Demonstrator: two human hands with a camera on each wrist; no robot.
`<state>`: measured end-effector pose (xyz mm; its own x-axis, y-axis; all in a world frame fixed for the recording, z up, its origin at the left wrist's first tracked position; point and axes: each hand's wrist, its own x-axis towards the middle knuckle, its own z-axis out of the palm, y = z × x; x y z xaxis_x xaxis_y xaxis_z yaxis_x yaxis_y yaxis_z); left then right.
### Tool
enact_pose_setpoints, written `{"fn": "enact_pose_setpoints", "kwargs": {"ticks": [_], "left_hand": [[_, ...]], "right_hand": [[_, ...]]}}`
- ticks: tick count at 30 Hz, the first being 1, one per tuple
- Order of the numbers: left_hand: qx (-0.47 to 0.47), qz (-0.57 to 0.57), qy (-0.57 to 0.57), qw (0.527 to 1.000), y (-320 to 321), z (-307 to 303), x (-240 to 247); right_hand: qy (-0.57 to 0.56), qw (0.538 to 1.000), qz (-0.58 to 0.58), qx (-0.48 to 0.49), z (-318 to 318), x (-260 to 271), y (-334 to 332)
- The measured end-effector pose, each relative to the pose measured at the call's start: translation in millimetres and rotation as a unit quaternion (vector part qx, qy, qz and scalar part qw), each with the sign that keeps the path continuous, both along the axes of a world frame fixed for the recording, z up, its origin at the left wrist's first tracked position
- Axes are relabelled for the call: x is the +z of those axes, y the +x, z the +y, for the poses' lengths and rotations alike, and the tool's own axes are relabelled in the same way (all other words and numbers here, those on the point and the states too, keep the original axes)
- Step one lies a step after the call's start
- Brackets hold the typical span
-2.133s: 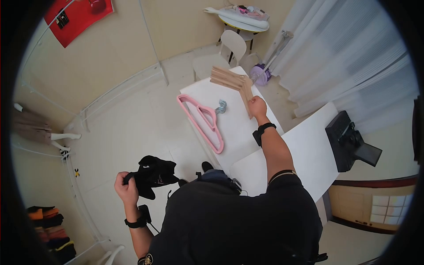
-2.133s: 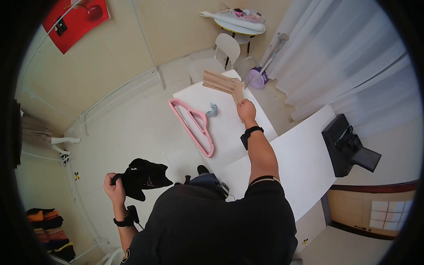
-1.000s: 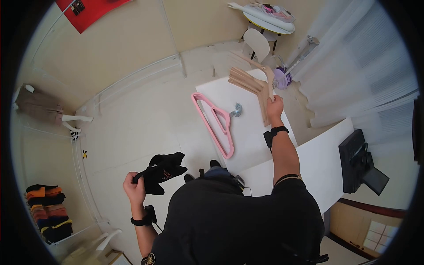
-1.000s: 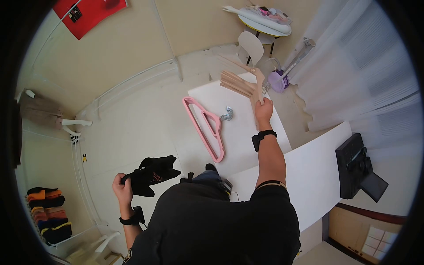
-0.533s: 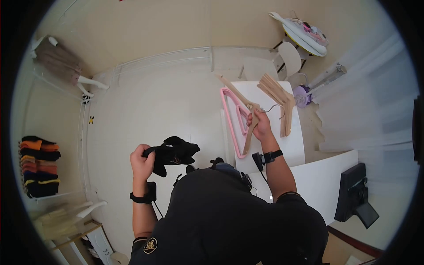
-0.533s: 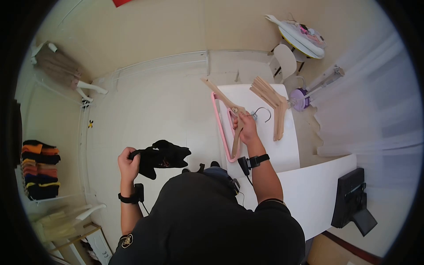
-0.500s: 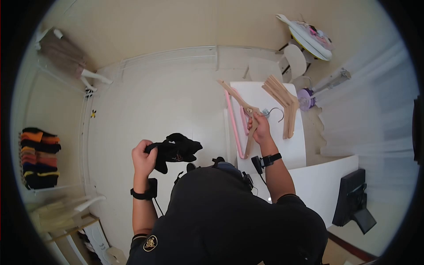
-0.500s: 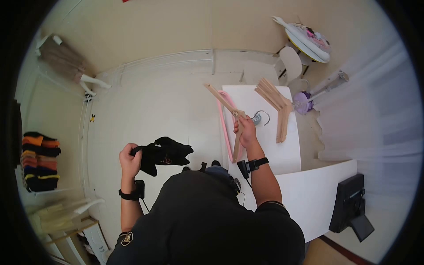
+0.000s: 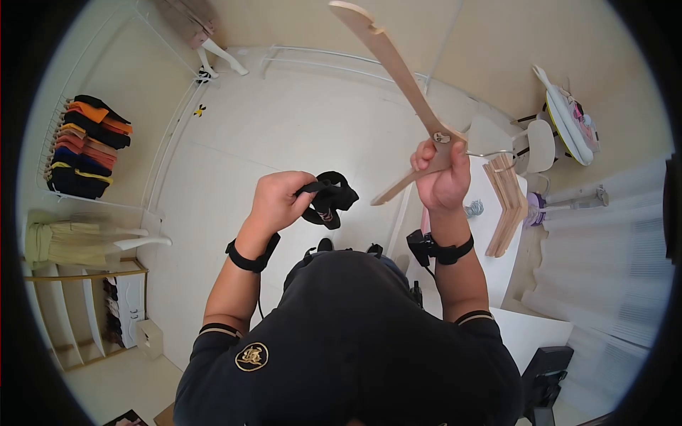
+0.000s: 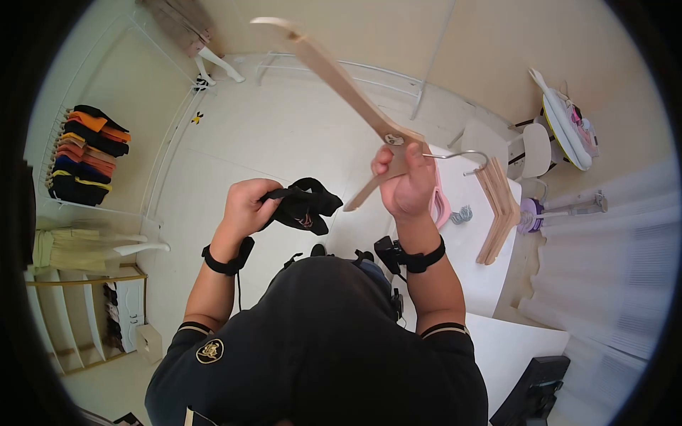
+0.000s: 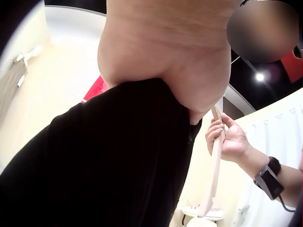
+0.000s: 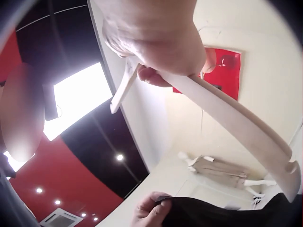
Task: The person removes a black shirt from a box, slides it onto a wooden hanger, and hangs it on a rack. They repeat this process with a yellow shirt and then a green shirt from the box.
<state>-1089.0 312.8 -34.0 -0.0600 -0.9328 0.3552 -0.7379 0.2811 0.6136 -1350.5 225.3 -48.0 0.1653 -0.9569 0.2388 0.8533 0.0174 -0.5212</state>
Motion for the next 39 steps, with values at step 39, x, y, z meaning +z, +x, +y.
{"fn": "enact_pose_setpoints", "kwargs": {"ticks": [39], "left_hand": [[0.081,-0.065,-0.122,0.987,34,-13,-14]], "right_hand": [[-0.325,0.691,0.643,-0.051,33,-30,57]]}}
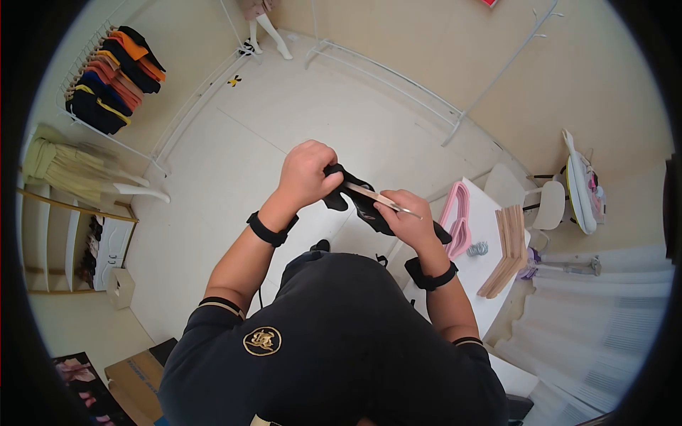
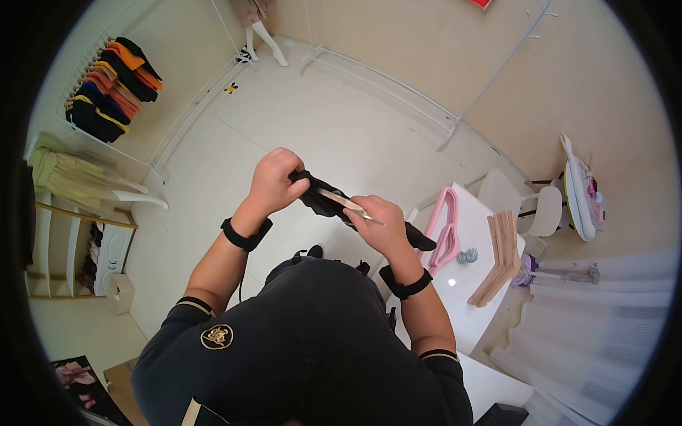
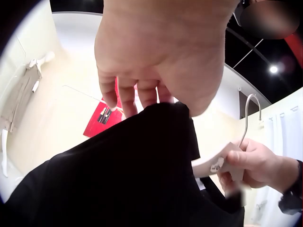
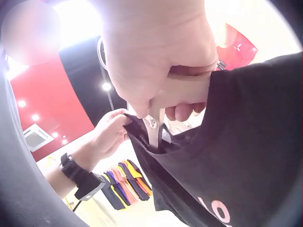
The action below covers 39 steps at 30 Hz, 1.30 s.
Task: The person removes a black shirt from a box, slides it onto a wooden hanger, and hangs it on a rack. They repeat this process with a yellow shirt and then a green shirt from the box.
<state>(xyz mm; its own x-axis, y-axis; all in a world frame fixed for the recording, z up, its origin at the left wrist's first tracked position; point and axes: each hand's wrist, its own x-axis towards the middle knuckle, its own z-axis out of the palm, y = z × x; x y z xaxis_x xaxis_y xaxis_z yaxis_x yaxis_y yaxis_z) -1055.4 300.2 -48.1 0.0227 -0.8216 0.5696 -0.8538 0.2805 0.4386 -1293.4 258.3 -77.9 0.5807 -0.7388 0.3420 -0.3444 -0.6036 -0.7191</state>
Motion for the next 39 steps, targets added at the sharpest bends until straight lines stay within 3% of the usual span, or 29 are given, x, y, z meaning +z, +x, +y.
{"fn": "enact_pose_setpoints", "kwargs": {"ticks": [2,5,6,9,14,16,21,24,27,32,35,39], "left_hand": [[-0.063,-0.003,0.093,0.994,-4,1,2],[-0.087,-0.01,0.09,0.992,0,8,2],[-0.102,-0.006,0.181,0.978,8,11,4],[-0.124,0.066,0.179,0.974,20,11,-9],[-0.145,0.081,0.201,0.965,33,12,-13],[-0.12,0.059,0.254,0.958,40,14,-12],[-0.071,0.079,0.229,0.968,49,24,-9],[0.031,0.1,0.19,0.976,61,30,-16],[0.071,0.132,0.219,0.964,65,37,-13],[0.082,0.063,0.189,0.977,82,47,-31],[0.123,0.08,0.287,0.947,93,51,-41],[0.076,0.035,0.201,0.976,89,56,-37]], "right_hand": [[0.004,1.0,-0.016,-0.002,0,11,1],[0.037,0.996,-0.075,0.007,-6,14,-6],[0.039,0.996,-0.083,0.015,-10,13,-11],[0.053,0.994,-0.097,0.017,-13,15,-19],[0.023,0.994,-0.101,0.047,-15,18,-23],[-0.003,0.994,-0.096,0.05,-16,19,-24],[-0.066,0.991,-0.103,0.054,-11,27,-22],[-0.069,0.99,-0.11,0.053,-11,26,-21],[-0.08,0.996,-0.019,0.039,-11,27,-16],[-0.079,0.991,-0.093,0.051,-12,25,-5],[-0.07,0.988,-0.116,0.068,-11,27,2],[-0.067,0.99,-0.108,0.063,-14,23,8]]}}
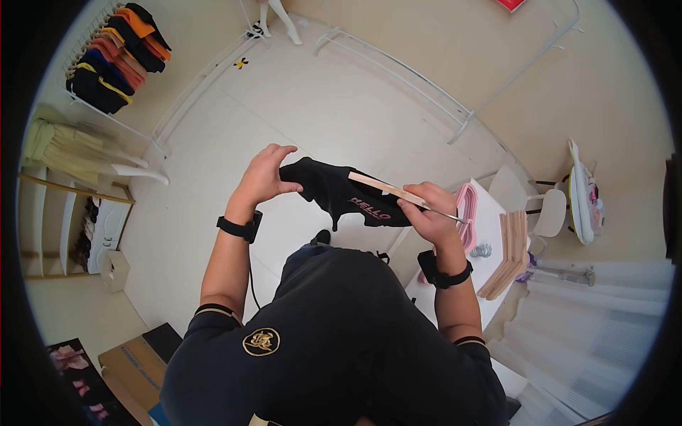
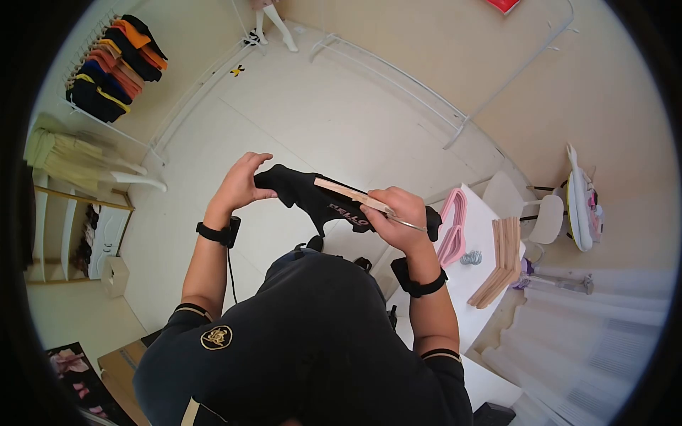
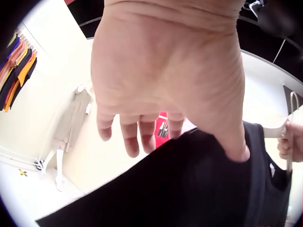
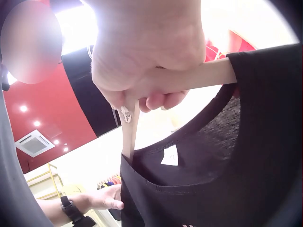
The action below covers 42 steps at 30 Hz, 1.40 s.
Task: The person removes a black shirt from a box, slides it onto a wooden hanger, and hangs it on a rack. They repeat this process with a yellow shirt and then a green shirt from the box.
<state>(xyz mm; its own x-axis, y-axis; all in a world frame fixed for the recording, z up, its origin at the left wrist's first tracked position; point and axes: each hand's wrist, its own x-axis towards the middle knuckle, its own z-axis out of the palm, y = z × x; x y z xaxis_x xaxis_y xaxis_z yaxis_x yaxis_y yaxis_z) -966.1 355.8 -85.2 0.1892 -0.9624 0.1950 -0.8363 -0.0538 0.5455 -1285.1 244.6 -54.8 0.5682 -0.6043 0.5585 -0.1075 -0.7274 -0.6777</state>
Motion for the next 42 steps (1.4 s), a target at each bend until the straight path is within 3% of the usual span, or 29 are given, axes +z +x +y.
{"fn": "enact_pose_setpoints", "kwargs": {"ticks": [1,4,9,12,13,17,20,22,26,30,36,40,42], "left_hand": [[-0.025,-0.012,-0.052,0.998,-2,-1,3],[-0.092,0.038,-0.071,0.993,-14,-7,19],[-0.162,0.019,0.008,0.987,-33,-15,-1],[-0.145,0.002,-0.022,0.989,-28,-16,-10],[-0.135,0.003,-0.042,0.99,-22,-17,-11],[-0.108,0.05,-0.085,0.989,4,-20,-13],[-0.128,0.1,-0.09,0.983,25,-22,-22],[-0.106,0.146,-0.075,0.981,34,-23,-26],[-0.112,0.187,-0.065,0.974,49,-28,-33],[-0.115,0.216,-0.039,0.969,58,-33,-35],[-0.141,0.212,-0.059,0.965,69,-42,-35],[-0.138,0.217,-0.051,0.965,85,-43,-30],[-0.131,0.223,-0.049,0.965,99,-40,-30]], "right_hand": [[0.013,1.0,0.018,0.007,-1,2,3],[0.031,0.998,0.038,0.025,-1,1,17],[0.113,0.991,0.058,0.036,3,3,44],[0.094,0.99,0.102,0.02,1,20,52],[0.197,0.976,0.066,0.056,0,25,51],[0.103,0.993,0.052,-0.026,-27,26,27],[0.177,0.976,0.033,-0.124,-32,10,8],[0.281,0.944,0.138,-0.106,-25,10,6],[0.249,0.949,0.123,-0.146,-7,5,24],[0.113,0.957,0.16,-0.216,4,10,44],[0.035,0.954,0.191,-0.229,5,8,55],[0.04,0.959,0.19,-0.208,-1,12,45],[0.208,0.934,0.206,-0.204,-7,16,46]]}}
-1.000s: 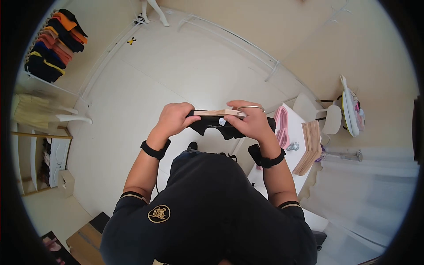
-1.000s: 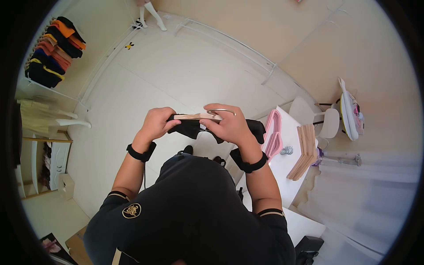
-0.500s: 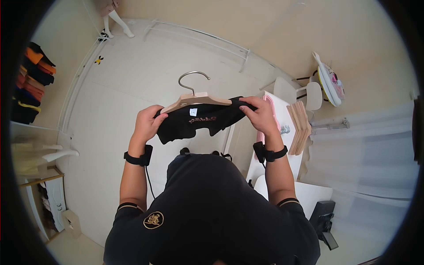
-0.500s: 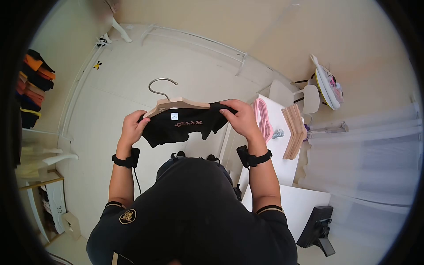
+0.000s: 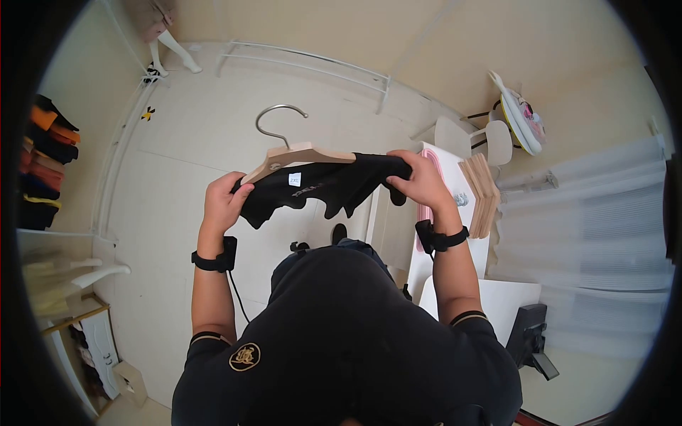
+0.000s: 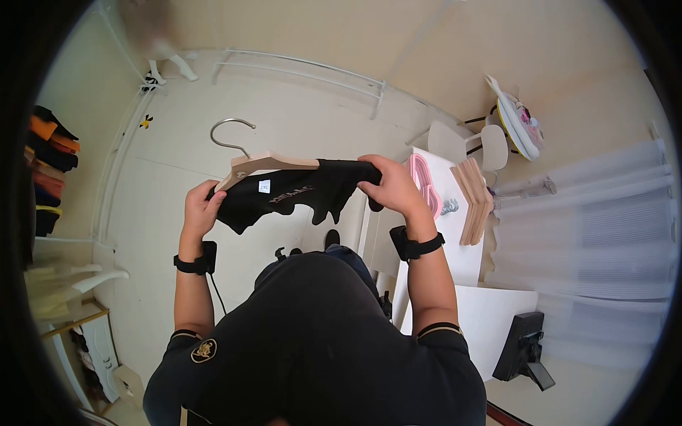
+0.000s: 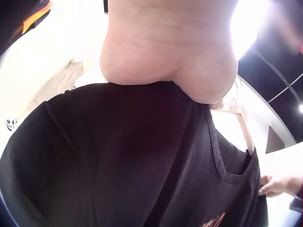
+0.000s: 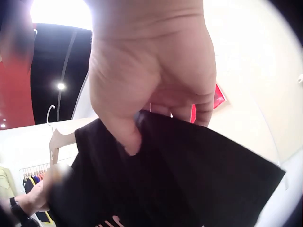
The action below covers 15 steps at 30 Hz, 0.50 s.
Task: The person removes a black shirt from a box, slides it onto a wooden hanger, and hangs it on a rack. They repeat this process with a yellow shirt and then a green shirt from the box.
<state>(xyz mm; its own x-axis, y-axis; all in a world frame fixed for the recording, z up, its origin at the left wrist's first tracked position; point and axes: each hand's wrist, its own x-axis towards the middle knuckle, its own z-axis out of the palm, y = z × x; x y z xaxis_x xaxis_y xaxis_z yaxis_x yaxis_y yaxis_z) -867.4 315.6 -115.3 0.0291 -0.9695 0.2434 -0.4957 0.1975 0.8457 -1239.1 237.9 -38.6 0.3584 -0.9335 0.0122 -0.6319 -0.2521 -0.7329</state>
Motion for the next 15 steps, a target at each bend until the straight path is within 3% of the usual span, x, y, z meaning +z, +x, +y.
{"fn": "enact_pose_setpoints", "kwargs": {"ticks": [2,4,8,12,13,15], "left_hand": [[0.022,0.007,0.017,1.0,10,2,-3],[0.031,0.0,0.03,0.999,15,5,-3],[0.05,-0.03,0.047,0.997,21,8,-1],[0.12,-0.098,0.036,0.987,31,2,-4],[0.149,-0.089,0.043,0.984,33,-1,-4],[0.186,-0.085,0.051,0.977,39,-10,-4]], "right_hand": [[0.021,1.0,0.008,-0.007,-11,-6,-2],[-0.032,0.997,0.076,-0.013,-22,-18,-1],[-0.103,0.993,0.024,-0.054,-49,-33,12],[-0.061,0.998,-0.008,0.01,-81,-44,33],[-0.005,1.0,-0.004,0.009,-91,-48,37],[-0.032,0.999,-0.008,0.03,-114,-62,47]]}}
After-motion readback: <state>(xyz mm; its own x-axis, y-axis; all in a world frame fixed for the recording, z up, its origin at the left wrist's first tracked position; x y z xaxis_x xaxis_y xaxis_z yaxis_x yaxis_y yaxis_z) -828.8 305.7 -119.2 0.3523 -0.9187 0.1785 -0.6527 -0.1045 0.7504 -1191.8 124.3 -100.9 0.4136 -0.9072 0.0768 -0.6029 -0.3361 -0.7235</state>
